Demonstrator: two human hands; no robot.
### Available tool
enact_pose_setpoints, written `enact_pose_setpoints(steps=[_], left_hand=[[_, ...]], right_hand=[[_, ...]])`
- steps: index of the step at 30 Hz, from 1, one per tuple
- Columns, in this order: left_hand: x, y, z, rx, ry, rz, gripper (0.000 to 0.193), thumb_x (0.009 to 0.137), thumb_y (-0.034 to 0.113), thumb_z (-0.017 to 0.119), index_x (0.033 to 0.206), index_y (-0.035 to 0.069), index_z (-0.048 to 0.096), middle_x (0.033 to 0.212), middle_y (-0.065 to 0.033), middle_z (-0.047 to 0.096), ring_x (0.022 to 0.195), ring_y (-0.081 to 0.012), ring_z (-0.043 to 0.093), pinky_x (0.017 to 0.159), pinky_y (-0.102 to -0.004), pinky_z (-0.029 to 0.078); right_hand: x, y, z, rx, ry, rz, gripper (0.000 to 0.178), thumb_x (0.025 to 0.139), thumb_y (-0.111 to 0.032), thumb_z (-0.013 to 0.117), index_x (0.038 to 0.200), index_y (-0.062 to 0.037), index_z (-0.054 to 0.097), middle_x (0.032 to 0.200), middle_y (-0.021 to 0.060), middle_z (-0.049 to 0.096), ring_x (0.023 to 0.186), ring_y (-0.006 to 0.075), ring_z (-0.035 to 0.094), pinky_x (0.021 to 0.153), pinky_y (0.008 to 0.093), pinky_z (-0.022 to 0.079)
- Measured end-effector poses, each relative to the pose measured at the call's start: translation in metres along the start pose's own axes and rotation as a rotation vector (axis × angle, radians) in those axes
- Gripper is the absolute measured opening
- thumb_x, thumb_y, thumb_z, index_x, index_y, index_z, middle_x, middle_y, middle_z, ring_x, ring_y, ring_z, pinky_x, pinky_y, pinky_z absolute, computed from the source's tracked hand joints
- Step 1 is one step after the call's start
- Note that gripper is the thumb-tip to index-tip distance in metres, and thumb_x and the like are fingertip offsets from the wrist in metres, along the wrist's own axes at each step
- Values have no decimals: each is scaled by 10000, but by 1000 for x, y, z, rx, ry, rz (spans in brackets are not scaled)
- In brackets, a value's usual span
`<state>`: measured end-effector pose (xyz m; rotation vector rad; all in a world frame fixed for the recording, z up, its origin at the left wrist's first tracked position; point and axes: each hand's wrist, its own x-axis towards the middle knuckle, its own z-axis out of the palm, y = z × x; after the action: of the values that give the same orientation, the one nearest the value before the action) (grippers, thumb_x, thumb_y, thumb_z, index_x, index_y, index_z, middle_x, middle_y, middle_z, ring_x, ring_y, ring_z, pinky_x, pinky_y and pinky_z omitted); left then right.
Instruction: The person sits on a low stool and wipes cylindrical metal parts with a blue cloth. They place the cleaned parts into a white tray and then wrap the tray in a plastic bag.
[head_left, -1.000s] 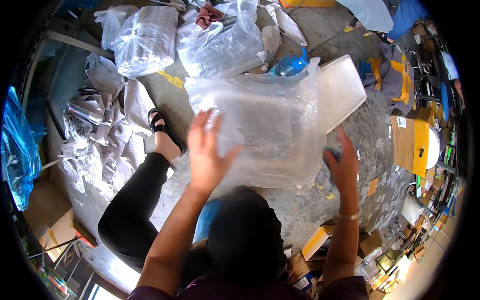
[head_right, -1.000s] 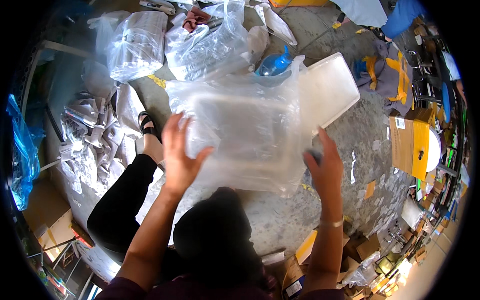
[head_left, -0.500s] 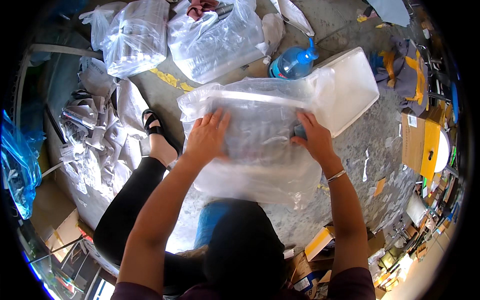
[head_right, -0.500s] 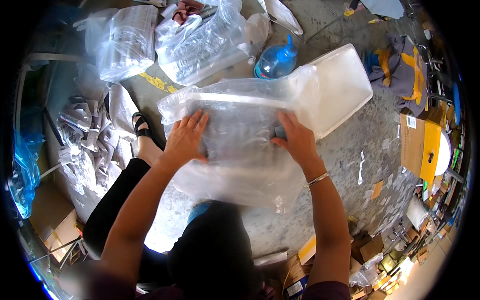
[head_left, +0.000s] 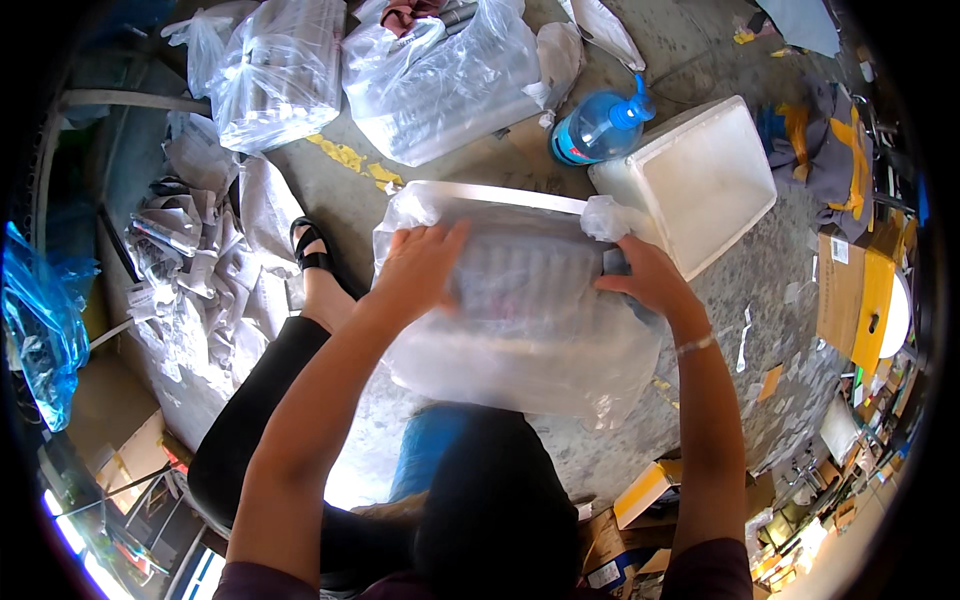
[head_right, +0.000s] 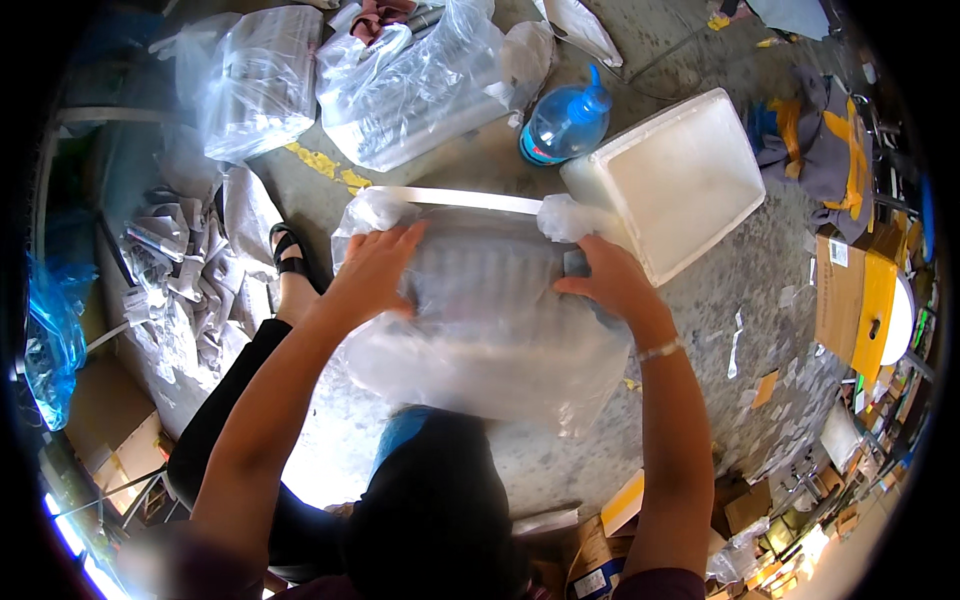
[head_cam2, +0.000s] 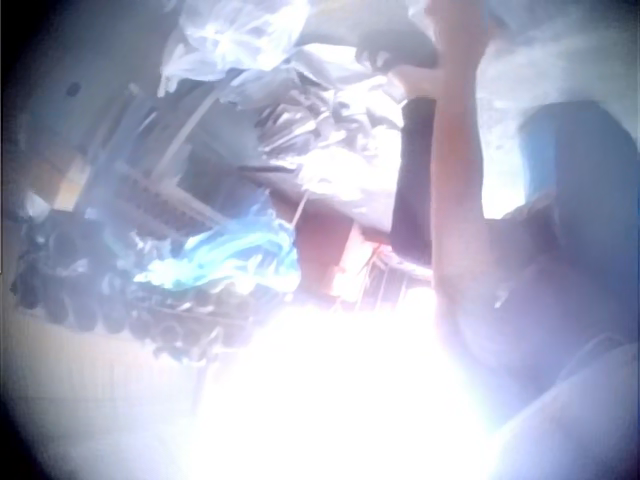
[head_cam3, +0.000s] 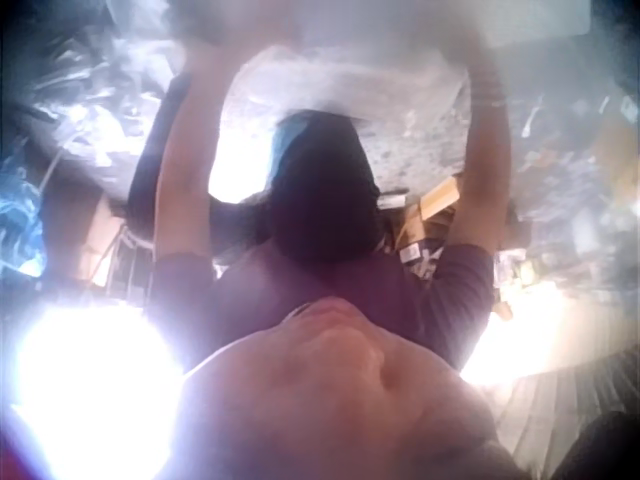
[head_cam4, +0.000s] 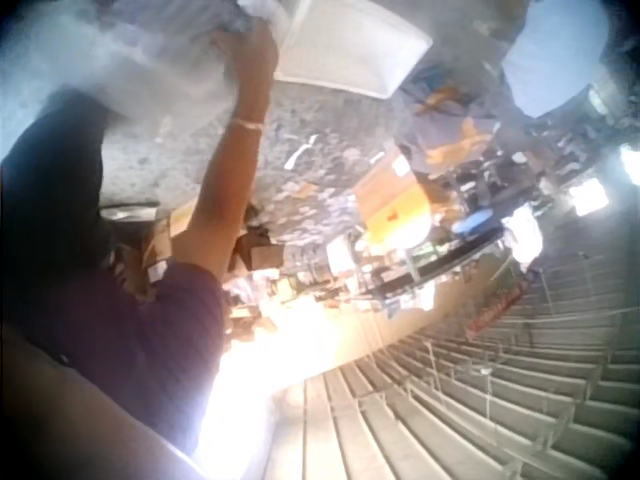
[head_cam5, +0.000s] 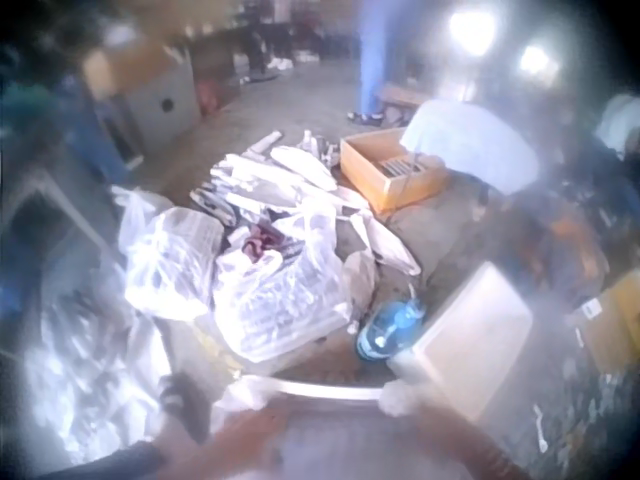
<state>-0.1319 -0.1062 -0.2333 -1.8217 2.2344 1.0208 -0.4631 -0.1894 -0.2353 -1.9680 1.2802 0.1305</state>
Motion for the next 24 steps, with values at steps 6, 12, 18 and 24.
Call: enact_pose_setpoints(steps=[6, 12, 18, 24], left_hand=[[-27, 5, -31, -147, 298, 100, 684, 648, 180, 801, 1249, 36, 508, 1244, -175, 530, 1170, -359, 479, 965, -440, 392], [11, 1, -12, 25, -14, 44, 882, 596, 382, 805, 1298, -3, 431, 1272, -194, 499, 1212, -360, 439, 1014, -436, 331], [0, -6, 1, -55, 129, 128, 812, 599, 248, 816, 1293, 35, 452, 1299, -195, 483, 1246, -330, 424, 1042, -424, 306], [-103, 2, 15, -243, 594, -42, 548, 591, 147, 832, 1074, 46, 595, 1013, -142, 566, 949, -310, 548, 832, -425, 424]], right_hand=[[-28, -27, -21, 82, 374, -27, 417, 733, -198, 743, 1098, -49, 605, 1019, 134, 627, 814, 299, 624, 714, 340, 499], [1, -20, -11, -181, -93, 88, 497, 712, -363, 755, 1044, -35, 582, 924, 187, 646, 891, 363, 614, 768, 435, 469], [15, -22, 0, -17, -122, 182, 576, 686, -371, 779, 1102, -30, 573, 932, 177, 659, 901, 357, 621, 793, 418, 475], [-102, -14, 10, 284, 387, 229, 471, 685, -127, 784, 1111, -52, 597, 859, 104, 655, 763, 233, 630, 716, 321, 508]])
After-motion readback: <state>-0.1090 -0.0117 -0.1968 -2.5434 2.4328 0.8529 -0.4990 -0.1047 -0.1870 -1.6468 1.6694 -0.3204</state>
